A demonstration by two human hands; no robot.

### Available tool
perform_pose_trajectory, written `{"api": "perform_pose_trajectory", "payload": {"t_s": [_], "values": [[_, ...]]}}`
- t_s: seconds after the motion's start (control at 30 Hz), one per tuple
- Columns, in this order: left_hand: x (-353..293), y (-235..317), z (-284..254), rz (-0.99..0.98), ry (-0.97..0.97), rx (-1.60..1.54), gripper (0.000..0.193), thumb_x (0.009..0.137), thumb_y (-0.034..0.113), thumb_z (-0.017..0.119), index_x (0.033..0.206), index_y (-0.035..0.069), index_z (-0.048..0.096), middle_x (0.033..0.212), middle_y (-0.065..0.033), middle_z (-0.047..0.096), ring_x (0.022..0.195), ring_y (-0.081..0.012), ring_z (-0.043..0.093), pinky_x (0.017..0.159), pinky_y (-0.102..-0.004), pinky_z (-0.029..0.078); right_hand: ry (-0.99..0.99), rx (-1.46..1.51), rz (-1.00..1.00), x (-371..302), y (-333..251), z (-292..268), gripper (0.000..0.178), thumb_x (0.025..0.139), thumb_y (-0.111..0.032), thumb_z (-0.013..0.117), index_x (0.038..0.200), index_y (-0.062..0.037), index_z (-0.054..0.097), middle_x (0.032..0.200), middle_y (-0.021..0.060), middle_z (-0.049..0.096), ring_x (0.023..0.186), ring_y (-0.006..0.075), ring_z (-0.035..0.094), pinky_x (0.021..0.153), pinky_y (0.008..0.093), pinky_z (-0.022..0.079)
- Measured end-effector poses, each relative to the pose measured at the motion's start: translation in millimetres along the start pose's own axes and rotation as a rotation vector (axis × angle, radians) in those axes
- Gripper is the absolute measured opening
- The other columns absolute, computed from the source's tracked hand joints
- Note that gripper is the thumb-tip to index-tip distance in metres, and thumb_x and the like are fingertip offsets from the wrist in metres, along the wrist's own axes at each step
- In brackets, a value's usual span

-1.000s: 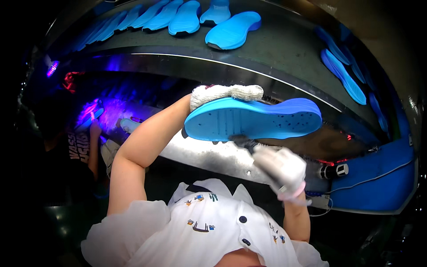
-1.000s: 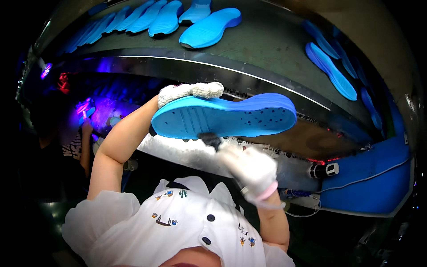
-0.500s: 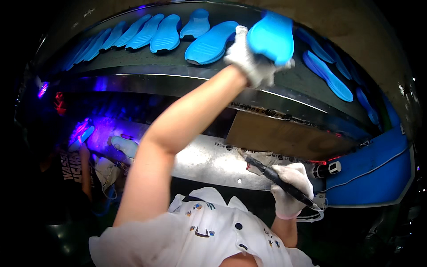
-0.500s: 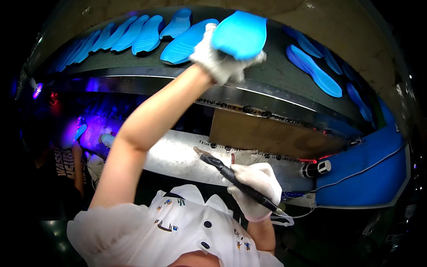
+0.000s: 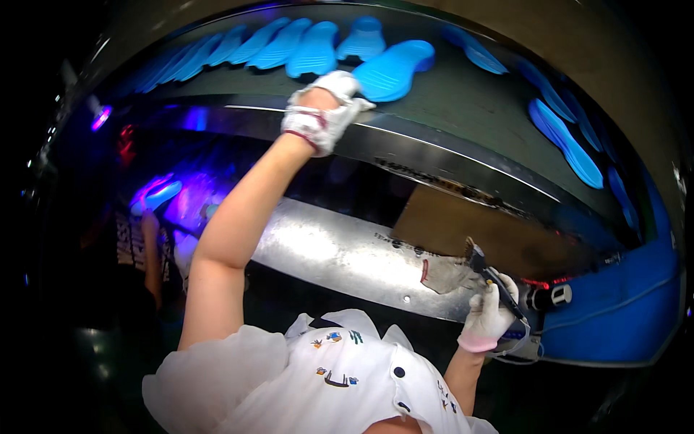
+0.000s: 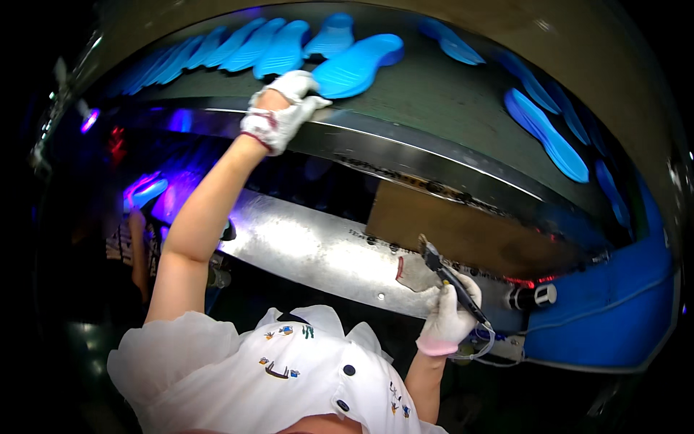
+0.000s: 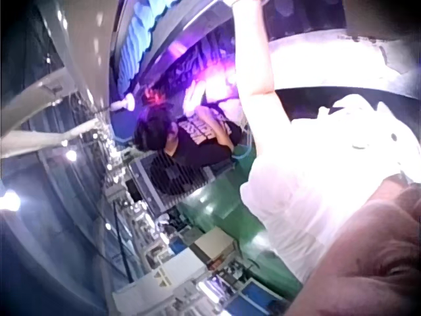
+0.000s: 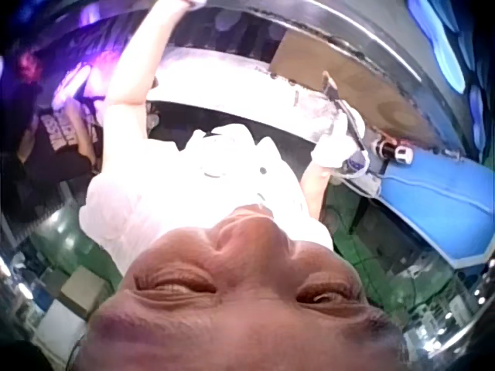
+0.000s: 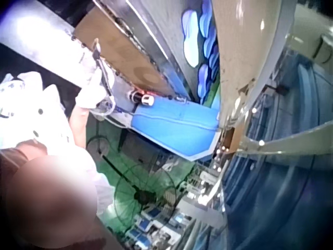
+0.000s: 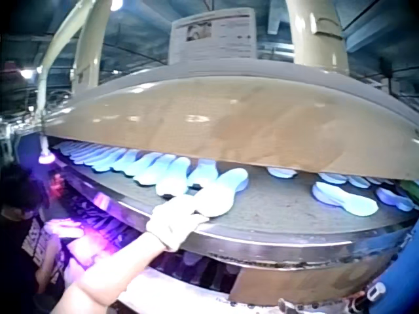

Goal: The person, wearing gloves, uses a brush to apply a liquid adhesive to the underside of various blue shoe soles one by one, picking each sole from a conveyor belt and placing it back after treatment.

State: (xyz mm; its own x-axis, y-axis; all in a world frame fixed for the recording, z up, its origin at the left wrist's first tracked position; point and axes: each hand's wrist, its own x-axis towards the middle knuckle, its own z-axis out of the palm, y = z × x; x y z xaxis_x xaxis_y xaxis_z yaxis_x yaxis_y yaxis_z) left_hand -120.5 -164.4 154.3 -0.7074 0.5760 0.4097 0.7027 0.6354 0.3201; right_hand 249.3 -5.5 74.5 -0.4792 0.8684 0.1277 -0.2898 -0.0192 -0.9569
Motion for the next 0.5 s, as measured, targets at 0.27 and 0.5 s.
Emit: {"api": "perform_pose_trajectory", "payload": {"t_s": [0.27,0.5], "values": [[-105.6,48.8,-6.2,-0.077,0.352,-0.828,0.017,0.077,0.013,0.081,0.085,0.002,0.071,0.129,-0.0179,0.057,0.107,-0.0212,0.062,0.085,-0.0339,0.053,0.126,0.107,0.063,26.4,21.1,-15.0,0.031,0.100,-0.018,0.063,0.125,-0.0002,0.059,0.091,0.0033,0.064,0.064,0.0035,0.050,0.050,0.0158,0.037],[-122.8,35.6,0.8,-0.435,-0.434,-2.719,0.098,0.085,0.082,0.043,0.138,0.000,0.046,0.131,-0.0330,0.052,0.096,-0.0311,0.066,0.062,-0.0333,0.061,0.020,0.378,0.165,36.3,23.7,-31.0,0.026,0.101,-0.019,0.062,0.120,-0.0021,0.061,0.100,0.0058,0.067,0.068,0.0039,0.051,0.047,0.0176,0.036]]}}
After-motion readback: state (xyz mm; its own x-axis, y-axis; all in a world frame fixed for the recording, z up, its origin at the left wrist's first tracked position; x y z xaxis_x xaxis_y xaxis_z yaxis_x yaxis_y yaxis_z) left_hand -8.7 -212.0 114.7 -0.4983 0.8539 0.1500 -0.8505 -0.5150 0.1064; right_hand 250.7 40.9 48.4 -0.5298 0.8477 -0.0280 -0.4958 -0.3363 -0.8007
